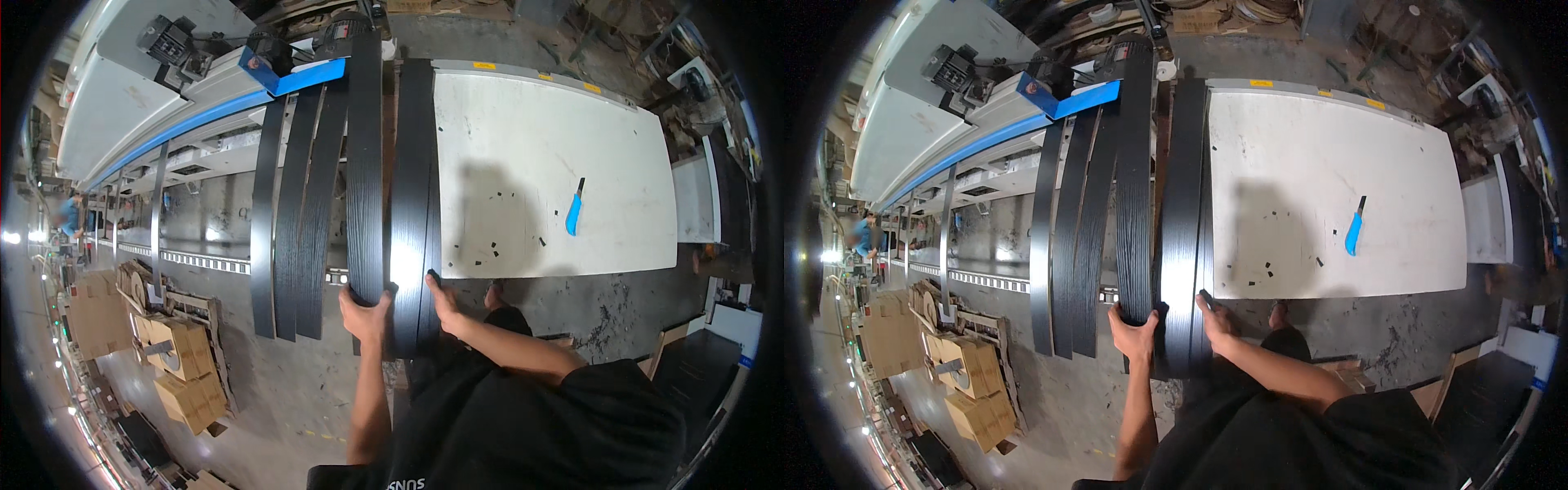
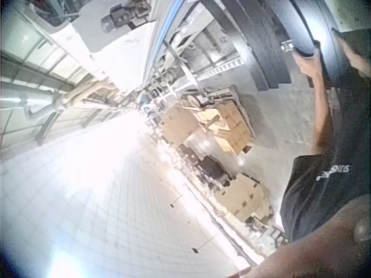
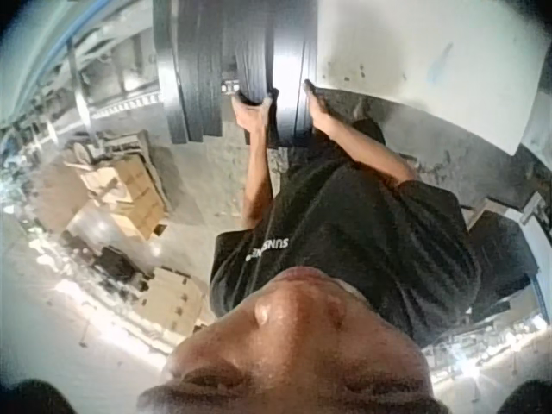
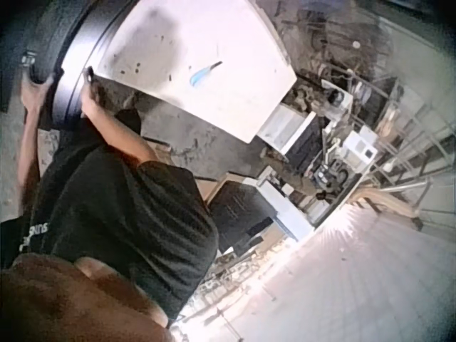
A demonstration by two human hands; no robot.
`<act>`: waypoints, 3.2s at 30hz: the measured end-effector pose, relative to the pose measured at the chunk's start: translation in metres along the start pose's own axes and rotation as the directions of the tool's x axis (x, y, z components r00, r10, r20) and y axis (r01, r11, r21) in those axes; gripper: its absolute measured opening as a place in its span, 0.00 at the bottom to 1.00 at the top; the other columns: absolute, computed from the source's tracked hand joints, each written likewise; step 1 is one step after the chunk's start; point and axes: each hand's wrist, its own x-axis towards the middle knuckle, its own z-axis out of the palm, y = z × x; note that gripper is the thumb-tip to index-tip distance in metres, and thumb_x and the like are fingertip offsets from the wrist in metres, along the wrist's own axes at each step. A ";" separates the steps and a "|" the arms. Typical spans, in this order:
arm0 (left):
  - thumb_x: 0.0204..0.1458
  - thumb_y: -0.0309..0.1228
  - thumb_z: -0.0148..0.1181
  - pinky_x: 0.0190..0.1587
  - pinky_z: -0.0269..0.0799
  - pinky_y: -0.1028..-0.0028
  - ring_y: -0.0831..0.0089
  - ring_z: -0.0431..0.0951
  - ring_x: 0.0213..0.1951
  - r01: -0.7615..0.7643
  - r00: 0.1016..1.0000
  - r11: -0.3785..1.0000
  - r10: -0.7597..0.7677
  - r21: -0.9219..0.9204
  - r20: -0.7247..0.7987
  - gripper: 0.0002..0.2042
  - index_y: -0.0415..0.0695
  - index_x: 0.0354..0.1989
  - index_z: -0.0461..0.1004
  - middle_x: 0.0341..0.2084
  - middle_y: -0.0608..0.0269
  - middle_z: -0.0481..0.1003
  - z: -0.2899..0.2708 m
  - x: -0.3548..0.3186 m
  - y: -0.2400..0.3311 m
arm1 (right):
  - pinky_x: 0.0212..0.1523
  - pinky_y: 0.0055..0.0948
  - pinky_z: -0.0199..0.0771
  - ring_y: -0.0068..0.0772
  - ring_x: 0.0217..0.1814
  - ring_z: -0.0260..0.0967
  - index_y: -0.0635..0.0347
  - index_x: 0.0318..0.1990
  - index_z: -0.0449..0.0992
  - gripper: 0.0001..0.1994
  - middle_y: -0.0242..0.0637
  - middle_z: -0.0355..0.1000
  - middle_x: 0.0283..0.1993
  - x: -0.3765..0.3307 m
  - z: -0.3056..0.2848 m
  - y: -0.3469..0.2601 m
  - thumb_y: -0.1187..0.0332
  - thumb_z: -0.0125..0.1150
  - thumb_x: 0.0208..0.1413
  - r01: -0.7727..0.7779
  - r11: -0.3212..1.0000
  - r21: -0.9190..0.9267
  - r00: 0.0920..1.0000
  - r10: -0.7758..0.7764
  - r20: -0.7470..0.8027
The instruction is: The person gathers wooden panels, stacks them together, and trims their edges using a utility knife. The person places the trimmed panels onto a stack and gathers another set of panels to trim.
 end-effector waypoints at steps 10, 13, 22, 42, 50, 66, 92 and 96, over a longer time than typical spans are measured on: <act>0.39 0.43 0.86 0.67 0.73 0.50 0.35 0.67 0.72 -0.097 0.992 0.995 0.096 0.020 0.077 0.46 0.37 0.66 0.71 0.74 0.37 0.62 0.034 -0.055 -0.010 | 0.85 0.53 0.36 0.48 0.91 0.34 0.53 0.86 0.48 0.58 0.46 0.40 0.90 -0.042 -0.002 -0.037 0.19 0.50 0.61 -0.100 0.983 0.151 0.975 0.066 0.214; 0.47 0.48 0.82 0.77 0.58 0.41 0.32 0.58 0.76 -0.297 0.951 0.952 0.288 0.079 0.113 0.47 0.34 0.71 0.66 0.77 0.34 0.58 0.044 -0.053 -0.034 | 0.86 0.53 0.36 0.45 0.91 0.34 0.55 0.86 0.47 0.59 0.44 0.39 0.90 -0.052 -0.004 -0.051 0.19 0.51 0.61 -0.152 0.963 0.223 0.952 0.082 0.296; 0.61 0.60 0.66 0.82 0.38 0.41 0.30 0.44 0.81 -0.286 0.953 0.839 0.298 0.464 0.048 0.54 0.27 0.80 0.50 0.79 0.26 0.49 0.004 0.077 -0.111 | 0.85 0.54 0.37 0.46 0.91 0.34 0.56 0.86 0.45 0.60 0.44 0.39 0.90 -0.046 0.006 -0.037 0.20 0.54 0.60 -0.131 0.973 0.188 0.937 0.059 0.345; 0.36 0.43 0.86 0.58 0.75 0.52 0.43 0.76 0.54 -0.112 0.986 0.992 0.118 -0.053 0.116 0.44 0.33 0.61 0.72 0.51 0.46 0.71 0.006 -0.028 -0.006 | 0.86 0.51 0.35 0.43 0.91 0.33 0.52 0.86 0.44 0.59 0.41 0.38 0.91 -0.025 -0.006 -0.008 0.22 0.57 0.61 -0.100 0.949 0.300 0.952 0.004 0.305; 0.53 0.62 0.73 0.60 0.75 0.49 0.41 0.81 0.55 0.103 0.933 0.987 -0.138 0.121 0.332 0.43 0.36 0.64 0.73 0.52 0.41 0.79 0.003 -0.049 -0.046 | 0.84 0.45 0.43 0.39 0.88 0.43 0.56 0.83 0.56 0.51 0.41 0.50 0.87 0.006 -0.013 0.046 0.28 0.58 0.65 -0.135 0.893 0.430 0.921 -0.047 0.388; 0.69 0.51 0.62 0.69 0.67 0.58 0.54 0.75 0.65 0.400 0.696 0.831 -0.002 -0.386 0.718 0.36 0.31 0.72 0.65 0.63 0.41 0.75 0.055 -0.087 -0.075 | 0.58 0.38 0.78 0.33 0.58 0.77 0.61 0.64 0.77 0.32 0.37 0.79 0.58 -0.022 -0.006 0.025 0.46 0.75 0.63 -0.221 0.843 0.491 0.918 0.009 0.397; 0.64 0.67 0.60 0.79 0.52 0.58 0.61 0.61 0.77 0.755 0.475 0.412 0.194 -0.511 0.858 0.49 0.38 0.80 0.58 0.78 0.55 0.63 0.245 0.034 0.137 | 0.77 0.40 0.62 0.43 0.74 0.67 0.70 0.76 0.63 0.50 0.50 0.71 0.72 -0.052 -0.244 -0.061 0.47 0.81 0.55 0.273 0.941 -0.202 0.940 -0.215 0.266; 0.57 0.71 0.65 0.75 0.63 0.53 0.52 0.70 0.70 0.910 0.326 0.168 0.278 -0.379 0.904 0.52 0.37 0.76 0.63 0.72 0.50 0.69 0.280 0.066 0.224 | 0.73 0.40 0.67 0.50 0.74 0.70 0.71 0.72 0.69 0.52 0.56 0.73 0.70 -0.039 -0.321 -0.063 0.39 0.80 0.50 0.323 0.847 -0.423 0.946 -0.274 0.174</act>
